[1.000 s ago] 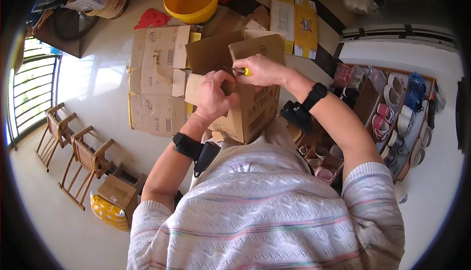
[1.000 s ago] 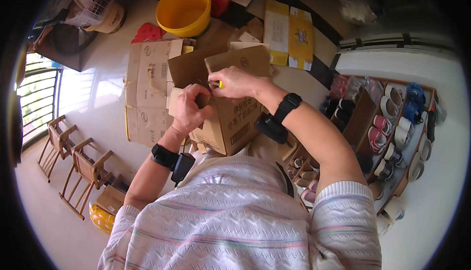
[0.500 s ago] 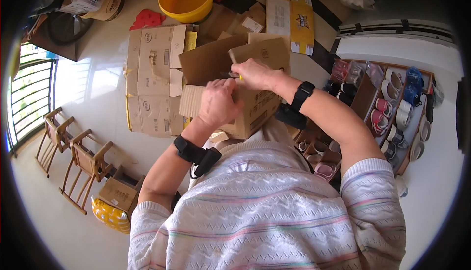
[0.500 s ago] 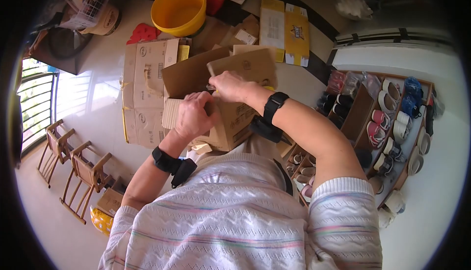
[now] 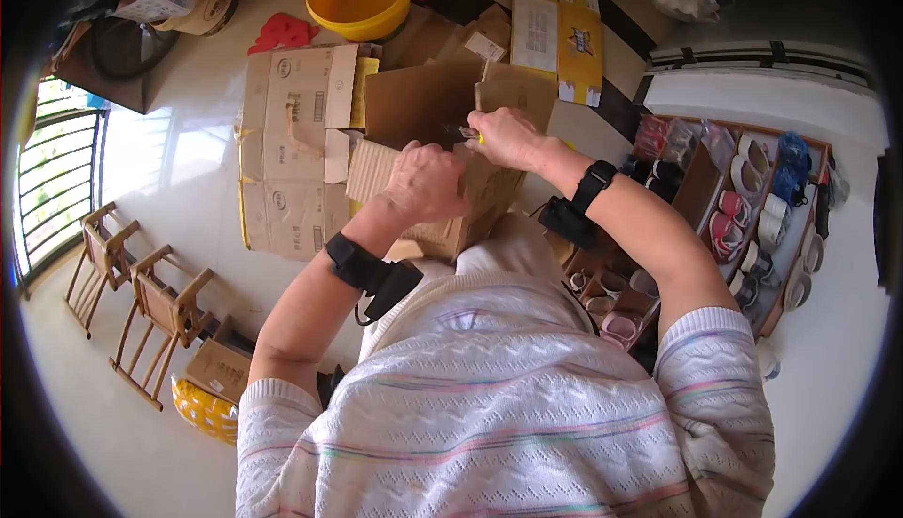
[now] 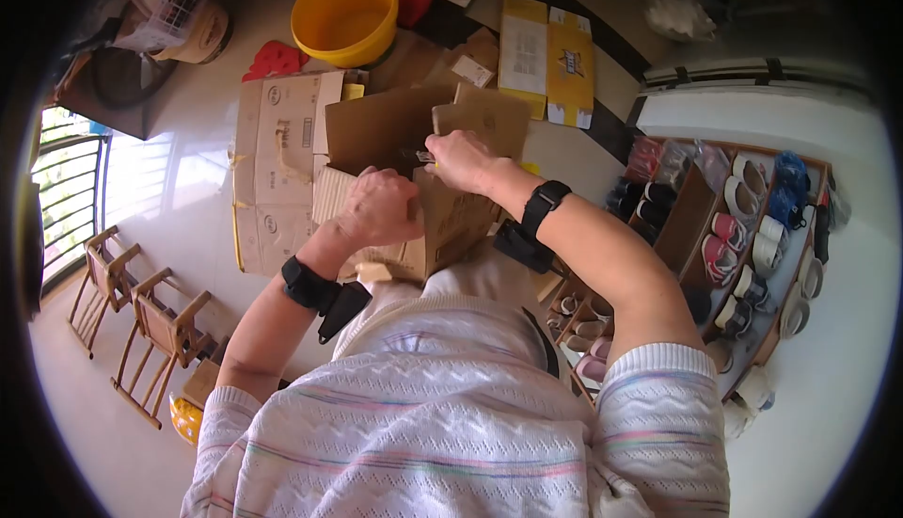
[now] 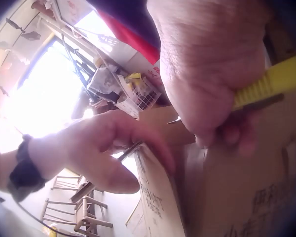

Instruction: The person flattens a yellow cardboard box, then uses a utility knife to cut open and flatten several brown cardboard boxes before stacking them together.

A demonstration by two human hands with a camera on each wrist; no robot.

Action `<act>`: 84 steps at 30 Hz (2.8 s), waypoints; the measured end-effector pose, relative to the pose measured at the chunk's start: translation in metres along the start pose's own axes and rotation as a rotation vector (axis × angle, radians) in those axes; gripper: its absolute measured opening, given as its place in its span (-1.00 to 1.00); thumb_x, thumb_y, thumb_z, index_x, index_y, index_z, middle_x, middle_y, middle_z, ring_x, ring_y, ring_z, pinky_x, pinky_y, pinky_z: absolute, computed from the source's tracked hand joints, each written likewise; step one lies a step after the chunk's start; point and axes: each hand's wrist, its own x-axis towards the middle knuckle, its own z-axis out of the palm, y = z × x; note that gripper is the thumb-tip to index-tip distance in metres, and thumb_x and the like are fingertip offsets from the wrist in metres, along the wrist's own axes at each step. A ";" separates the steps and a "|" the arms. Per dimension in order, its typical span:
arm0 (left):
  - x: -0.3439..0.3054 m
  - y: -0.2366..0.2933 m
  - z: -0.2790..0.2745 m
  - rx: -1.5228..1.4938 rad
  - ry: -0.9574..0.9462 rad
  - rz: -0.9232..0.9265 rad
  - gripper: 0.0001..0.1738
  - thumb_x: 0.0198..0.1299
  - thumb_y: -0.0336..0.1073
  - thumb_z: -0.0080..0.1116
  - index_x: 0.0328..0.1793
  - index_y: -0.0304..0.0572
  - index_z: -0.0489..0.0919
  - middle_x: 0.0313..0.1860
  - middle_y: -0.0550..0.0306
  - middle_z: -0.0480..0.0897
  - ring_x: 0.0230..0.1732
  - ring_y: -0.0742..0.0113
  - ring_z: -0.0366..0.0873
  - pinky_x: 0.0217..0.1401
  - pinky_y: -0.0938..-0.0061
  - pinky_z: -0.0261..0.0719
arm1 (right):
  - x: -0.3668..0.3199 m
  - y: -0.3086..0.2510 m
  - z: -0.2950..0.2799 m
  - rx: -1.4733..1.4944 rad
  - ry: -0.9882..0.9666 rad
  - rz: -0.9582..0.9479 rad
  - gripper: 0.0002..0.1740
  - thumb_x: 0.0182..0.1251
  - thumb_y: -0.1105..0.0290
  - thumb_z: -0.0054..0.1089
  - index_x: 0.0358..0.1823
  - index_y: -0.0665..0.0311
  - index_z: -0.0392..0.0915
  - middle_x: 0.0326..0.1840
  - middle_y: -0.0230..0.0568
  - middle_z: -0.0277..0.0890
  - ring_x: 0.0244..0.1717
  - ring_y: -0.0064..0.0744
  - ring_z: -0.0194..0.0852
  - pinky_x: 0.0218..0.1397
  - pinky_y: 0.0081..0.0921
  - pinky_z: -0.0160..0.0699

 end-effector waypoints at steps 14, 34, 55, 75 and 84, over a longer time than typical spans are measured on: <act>-0.041 0.000 -0.031 0.051 0.281 0.363 -0.86 -0.46 -0.31 0.14 -0.75 -0.08 0.40 -0.66 0.22 0.43 -0.44 0.24 0.44 -0.28 0.37 0.31 | 0.002 0.020 -0.001 0.038 0.148 0.072 -0.71 0.16 0.25 0.20 -0.29 0.36 0.46 -0.32 0.11 0.53 -0.20 0.13 0.49 -0.13 -0.12 0.47; -0.013 0.026 -0.023 -0.107 -0.575 -0.132 0.09 -0.31 0.31 0.28 0.33 -0.21 0.29 0.17 -0.19 0.45 0.22 -0.01 0.37 0.30 0.34 0.27 | -0.033 -0.028 -0.023 -0.214 0.232 -0.241 -0.86 0.11 0.39 0.06 -0.34 0.30 0.43 -0.41 0.04 0.55 -0.30 0.08 0.54 -0.22 -0.15 0.50; 0.042 0.031 0.099 0.582 -0.316 -0.581 -0.53 0.12 -0.05 0.01 0.12 -0.05 0.55 0.21 0.10 0.47 0.25 0.08 0.37 0.29 -0.10 0.05 | -0.024 -0.013 -0.036 -0.158 0.177 -0.126 -0.82 0.07 0.39 0.11 -0.32 0.33 0.54 -0.31 0.15 0.55 -0.18 0.13 0.53 -0.09 -0.14 0.51; 0.006 0.076 0.086 0.098 -0.013 -0.326 -0.82 -0.12 -0.43 0.06 -0.40 -0.26 0.65 -0.38 -0.12 0.64 -0.26 -0.02 0.63 -0.19 0.26 0.60 | -0.048 0.022 -0.046 -0.058 -0.115 -0.210 -0.67 -0.03 0.22 0.26 -0.28 0.28 0.49 -0.47 -0.12 0.56 -0.53 -0.29 0.59 -0.29 -0.35 0.54; -0.003 0.095 0.109 0.205 -0.025 -0.100 -0.84 -0.14 -0.42 0.03 -0.49 -0.21 0.64 -0.45 -0.04 0.63 -0.35 0.04 0.62 -0.18 0.29 0.55 | -0.041 0.052 -0.026 -0.276 -0.143 -0.072 -0.59 -0.16 0.13 0.35 -0.31 0.24 0.56 -0.31 -0.04 0.59 -0.16 -0.03 0.55 -0.09 -0.18 0.52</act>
